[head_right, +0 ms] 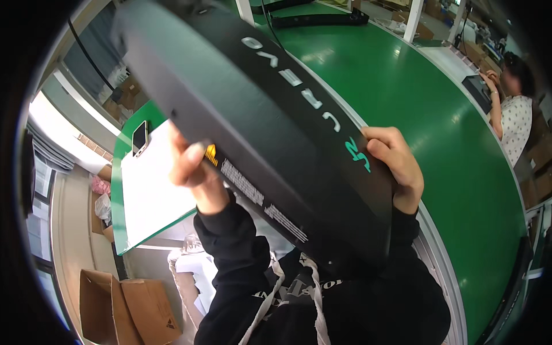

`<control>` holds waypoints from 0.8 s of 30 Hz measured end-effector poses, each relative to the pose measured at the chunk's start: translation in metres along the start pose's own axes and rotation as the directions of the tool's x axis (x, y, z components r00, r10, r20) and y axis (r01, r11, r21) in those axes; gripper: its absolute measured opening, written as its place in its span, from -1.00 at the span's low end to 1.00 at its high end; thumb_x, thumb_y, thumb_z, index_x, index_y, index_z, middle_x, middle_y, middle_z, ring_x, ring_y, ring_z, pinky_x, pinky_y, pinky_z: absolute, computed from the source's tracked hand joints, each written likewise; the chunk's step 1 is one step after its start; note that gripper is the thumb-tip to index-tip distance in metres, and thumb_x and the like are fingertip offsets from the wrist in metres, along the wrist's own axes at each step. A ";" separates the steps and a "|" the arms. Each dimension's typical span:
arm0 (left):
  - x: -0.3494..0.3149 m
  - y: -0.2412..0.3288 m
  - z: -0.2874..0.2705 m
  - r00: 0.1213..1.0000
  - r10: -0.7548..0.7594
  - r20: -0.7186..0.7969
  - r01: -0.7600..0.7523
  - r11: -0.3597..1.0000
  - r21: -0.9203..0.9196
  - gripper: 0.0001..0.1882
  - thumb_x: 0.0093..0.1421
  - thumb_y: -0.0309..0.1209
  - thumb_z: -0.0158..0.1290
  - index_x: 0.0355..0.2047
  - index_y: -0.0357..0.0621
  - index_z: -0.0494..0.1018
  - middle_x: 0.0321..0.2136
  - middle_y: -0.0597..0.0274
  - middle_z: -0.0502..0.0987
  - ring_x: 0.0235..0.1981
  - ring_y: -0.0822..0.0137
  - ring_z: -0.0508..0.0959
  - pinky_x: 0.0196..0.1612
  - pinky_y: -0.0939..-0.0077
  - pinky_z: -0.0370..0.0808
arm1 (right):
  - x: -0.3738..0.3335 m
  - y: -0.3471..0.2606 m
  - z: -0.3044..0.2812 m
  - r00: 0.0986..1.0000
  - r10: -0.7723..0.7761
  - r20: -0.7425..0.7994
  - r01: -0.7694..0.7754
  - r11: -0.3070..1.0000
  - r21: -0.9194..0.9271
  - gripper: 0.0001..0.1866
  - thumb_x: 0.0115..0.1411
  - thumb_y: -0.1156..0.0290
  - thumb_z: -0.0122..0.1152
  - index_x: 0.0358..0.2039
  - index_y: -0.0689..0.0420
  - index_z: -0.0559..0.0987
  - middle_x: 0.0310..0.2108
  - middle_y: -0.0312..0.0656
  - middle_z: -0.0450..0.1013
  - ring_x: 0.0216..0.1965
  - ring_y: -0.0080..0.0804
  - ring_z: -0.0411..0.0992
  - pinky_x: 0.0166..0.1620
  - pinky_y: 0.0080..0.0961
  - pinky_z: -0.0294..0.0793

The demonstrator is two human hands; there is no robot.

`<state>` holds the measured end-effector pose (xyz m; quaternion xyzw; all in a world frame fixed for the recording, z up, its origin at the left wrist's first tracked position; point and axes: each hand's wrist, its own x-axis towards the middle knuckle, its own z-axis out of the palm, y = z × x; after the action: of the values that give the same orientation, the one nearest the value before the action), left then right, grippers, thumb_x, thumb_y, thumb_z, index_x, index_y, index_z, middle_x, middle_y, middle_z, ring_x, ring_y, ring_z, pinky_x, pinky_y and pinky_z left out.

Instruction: Applying warning and identification labels to equipment components on an assembly line.

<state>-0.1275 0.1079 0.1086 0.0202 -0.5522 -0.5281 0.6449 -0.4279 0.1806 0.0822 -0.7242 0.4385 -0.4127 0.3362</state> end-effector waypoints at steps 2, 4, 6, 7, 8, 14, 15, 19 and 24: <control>0.024 -0.015 0.025 0.996 -0.051 0.074 0.069 0.963 -0.260 -0.40 -0.18 -0.48 0.03 -0.04 -0.36 0.26 -0.19 -0.03 0.45 -0.17 0.14 0.49 -0.05 0.42 0.40 | -0.012 -0.004 0.023 0.989 0.039 -0.141 -0.014 0.985 0.171 -0.48 0.21 -0.02 -0.03 -0.35 0.30 0.48 -0.51 -0.31 0.35 -0.48 -0.64 0.22 -0.40 -0.68 0.20; 0.035 -0.033 0.038 0.978 -0.098 0.184 0.106 0.994 -0.035 -0.44 -0.08 -0.60 0.03 0.01 -0.32 0.23 -0.09 -0.03 0.41 -0.11 0.15 0.48 -0.01 0.44 0.40 | -0.012 -0.025 0.058 0.528 0.035 -0.849 -0.043 0.999 0.014 -0.50 0.18 0.00 0.03 -0.55 0.25 0.42 -0.61 -0.44 0.28 -0.56 -0.70 0.14 -0.50 -0.69 0.08; 0.046 -0.064 0.049 0.975 -0.129 0.182 0.172 0.954 -0.244 -0.50 -0.02 -0.56 0.09 -0.03 -0.29 0.24 -0.14 0.03 0.44 -0.14 0.22 0.49 -0.04 0.48 0.42 | -0.031 -0.031 0.031 0.579 0.119 -0.807 -0.167 0.986 0.026 -0.49 0.18 0.00 0.05 -0.60 0.25 0.42 -0.64 -0.43 0.27 -0.57 -0.71 0.14 -0.50 -0.69 0.08; 0.044 -0.075 0.042 0.969 -0.172 0.175 0.230 0.885 -0.405 -0.55 0.04 -0.52 0.14 -0.08 -0.26 0.24 -0.19 0.08 0.46 -0.16 0.29 0.50 -0.07 0.51 0.44 | -0.037 -0.029 0.014 0.631 0.229 -0.742 -0.278 0.959 0.060 -0.47 0.17 -0.01 0.06 -0.64 0.26 0.41 -0.67 -0.42 0.25 -0.57 -0.71 0.14 -0.50 -0.69 0.08; 0.039 -0.080 0.029 0.975 -0.165 0.150 0.211 0.895 -0.392 -0.55 0.04 -0.52 0.14 -0.08 -0.26 0.24 -0.19 0.08 0.46 -0.16 0.29 0.50 -0.07 0.51 0.44 | -0.039 -0.022 0.004 0.665 0.339 -0.665 -0.390 0.918 0.077 -0.45 0.16 -0.01 0.07 -0.68 0.26 0.40 -0.70 -0.41 0.24 -0.58 -0.72 0.14 -0.50 -0.69 0.08; -0.004 -0.105 -0.084 0.858 0.431 -0.280 0.263 0.100 0.960 -0.55 0.06 -0.32 0.17 -0.15 -0.30 0.26 -0.25 -0.02 0.40 -0.42 0.13 0.46 -0.30 0.29 0.41 | -0.018 -0.022 -0.025 0.289 0.301 -0.909 -0.819 0.569 -0.072 -0.33 0.12 -0.19 0.00 -0.68 0.28 0.46 -0.64 -0.18 0.39 -0.51 -0.43 0.34 -0.40 -0.50 0.28; -0.016 -0.092 -0.096 0.812 0.519 -0.267 0.360 -0.086 0.929 -0.57 0.03 -0.31 0.18 -0.19 -0.29 0.31 -0.33 0.01 0.40 -0.45 0.10 0.43 -0.31 0.27 0.38 | -0.008 -0.017 -0.029 0.239 0.266 -0.934 -0.892 0.441 -0.102 -0.30 0.10 -0.24 -0.03 -0.64 0.28 0.50 -0.59 -0.12 0.43 -0.46 -0.31 0.40 -0.35 -0.43 0.33; -0.034 -0.066 -0.127 0.785 0.411 -0.464 0.523 -0.038 0.851 -0.65 -0.01 -0.31 0.21 -0.30 -0.28 0.42 -0.51 0.05 0.44 -0.51 0.11 0.43 -0.35 0.27 0.37 | 0.012 0.037 -0.078 0.157 0.113 -0.981 -0.974 0.184 -0.135 -0.11 -0.01 -0.45 -0.19 -0.41 0.29 0.58 -0.39 0.00 0.51 -0.29 0.01 0.46 -0.23 -0.20 0.40; -0.030 -0.054 -0.113 0.708 0.283 -0.647 0.615 0.204 0.762 -0.74 -0.04 -0.34 0.23 -0.44 -0.31 0.52 -0.65 0.06 0.49 -0.60 0.17 0.48 -0.44 0.34 0.40 | 0.018 0.062 -0.117 0.091 0.227 -0.970 -0.991 0.113 -0.067 -0.22 0.04 -0.36 -0.12 -0.30 0.19 0.61 -0.22 0.01 0.50 -0.14 -0.06 0.46 -0.16 -0.26 0.44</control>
<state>-0.0748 0.0419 0.0114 0.6714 -0.4697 -0.0910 0.5660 -0.5495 0.1250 0.0856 -0.1737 0.9577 -0.2089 -0.0952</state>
